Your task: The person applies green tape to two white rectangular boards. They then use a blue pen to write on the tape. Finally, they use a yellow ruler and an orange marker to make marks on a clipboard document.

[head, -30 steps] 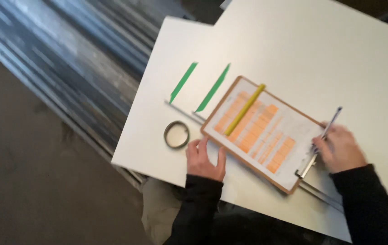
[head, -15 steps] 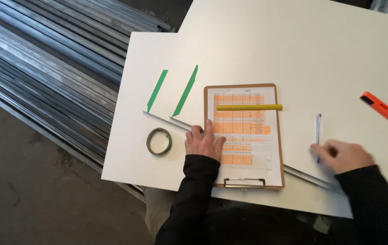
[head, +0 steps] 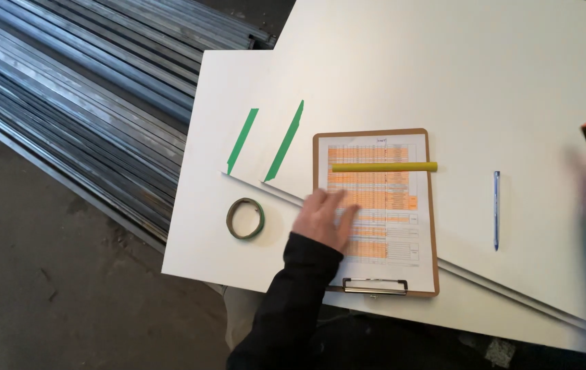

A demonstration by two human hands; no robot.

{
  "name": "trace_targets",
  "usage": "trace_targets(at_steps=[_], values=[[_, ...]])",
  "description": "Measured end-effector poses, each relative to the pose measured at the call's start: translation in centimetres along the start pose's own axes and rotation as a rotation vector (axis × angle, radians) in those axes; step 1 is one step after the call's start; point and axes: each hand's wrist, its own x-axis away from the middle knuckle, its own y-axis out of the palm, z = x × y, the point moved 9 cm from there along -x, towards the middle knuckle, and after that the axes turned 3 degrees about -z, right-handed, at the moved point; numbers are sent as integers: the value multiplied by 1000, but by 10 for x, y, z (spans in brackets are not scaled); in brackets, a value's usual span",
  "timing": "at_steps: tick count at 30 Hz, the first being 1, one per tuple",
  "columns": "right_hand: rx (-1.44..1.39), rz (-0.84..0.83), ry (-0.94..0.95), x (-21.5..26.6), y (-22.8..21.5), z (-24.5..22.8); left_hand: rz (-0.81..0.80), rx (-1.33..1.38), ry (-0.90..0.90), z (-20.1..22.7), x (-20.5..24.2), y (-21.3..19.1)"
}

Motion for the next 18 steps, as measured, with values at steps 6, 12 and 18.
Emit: trace_targets(at_steps=[6,12,18], values=[[-459,-564,75,126,3,-349,-121,261,243,110,6,-13],[-518,-705,-22,151,-14,-456,-149,711,-6,94,32,-6],[-515,-888,-265,148,-11,-467,-254,815,-152,72,34,3]])
